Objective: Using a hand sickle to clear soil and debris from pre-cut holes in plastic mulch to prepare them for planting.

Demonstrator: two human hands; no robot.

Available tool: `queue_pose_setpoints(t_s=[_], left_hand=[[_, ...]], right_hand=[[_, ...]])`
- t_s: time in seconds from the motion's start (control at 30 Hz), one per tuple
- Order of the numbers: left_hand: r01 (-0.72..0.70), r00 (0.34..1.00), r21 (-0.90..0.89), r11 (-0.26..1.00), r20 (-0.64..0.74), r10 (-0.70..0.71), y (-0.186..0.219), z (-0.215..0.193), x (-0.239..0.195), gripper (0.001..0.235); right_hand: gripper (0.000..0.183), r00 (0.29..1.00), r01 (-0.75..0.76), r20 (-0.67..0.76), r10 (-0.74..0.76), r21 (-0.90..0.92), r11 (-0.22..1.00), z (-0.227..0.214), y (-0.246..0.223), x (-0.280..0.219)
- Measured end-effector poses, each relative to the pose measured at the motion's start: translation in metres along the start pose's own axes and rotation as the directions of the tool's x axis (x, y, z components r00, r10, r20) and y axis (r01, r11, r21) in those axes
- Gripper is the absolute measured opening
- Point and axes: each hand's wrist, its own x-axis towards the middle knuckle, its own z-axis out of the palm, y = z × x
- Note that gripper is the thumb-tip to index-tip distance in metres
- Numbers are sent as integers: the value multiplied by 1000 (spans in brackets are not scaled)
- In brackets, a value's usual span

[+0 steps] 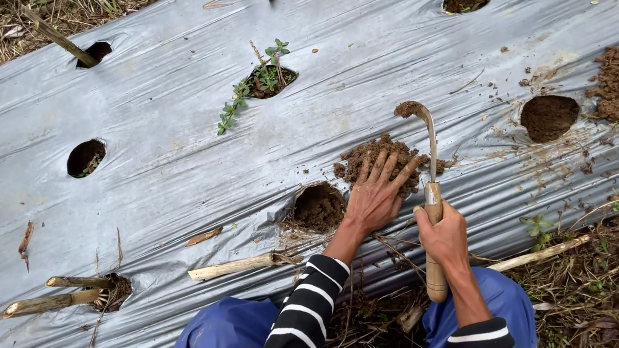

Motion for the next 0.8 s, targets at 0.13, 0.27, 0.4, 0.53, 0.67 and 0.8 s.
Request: queue_pose_setpoints(t_s=[0.13, 0.27, 0.4, 0.53, 0.67, 0.8], left_hand=[[10, 998, -57, 998, 58, -7, 0, -21, -5, 81], [-20, 999, -56, 998, 24, 21, -10, -17, -17, 68], [-8, 1000, -62, 998, -11, 7, -13, -37, -26, 69], [100, 986, -42, 994, -130, -104, -58, -41, -71, 53], [355, 935, -99, 930, 62, -350, -111, -20, -117, 19], [341, 837, 20, 940, 450, -313, -110, -3, -131, 58]], right_hand=[[34, 1000, -3, 2, 3, 16, 1000, -1, -6, -1], [32, 1000, 10, 15, -10, 46, 999, 6, 9, 7], [35, 997, 65, 42, -67, 40, 997, 12, 17, 9], [33, 993, 72, 92, -79, 77, 994, 16, 10, 1], [35, 969, 160, 172, -177, 109, 981, 27, -6, -14], [40, 947, 223, 215, -240, 101, 970, 42, -5, -25]])
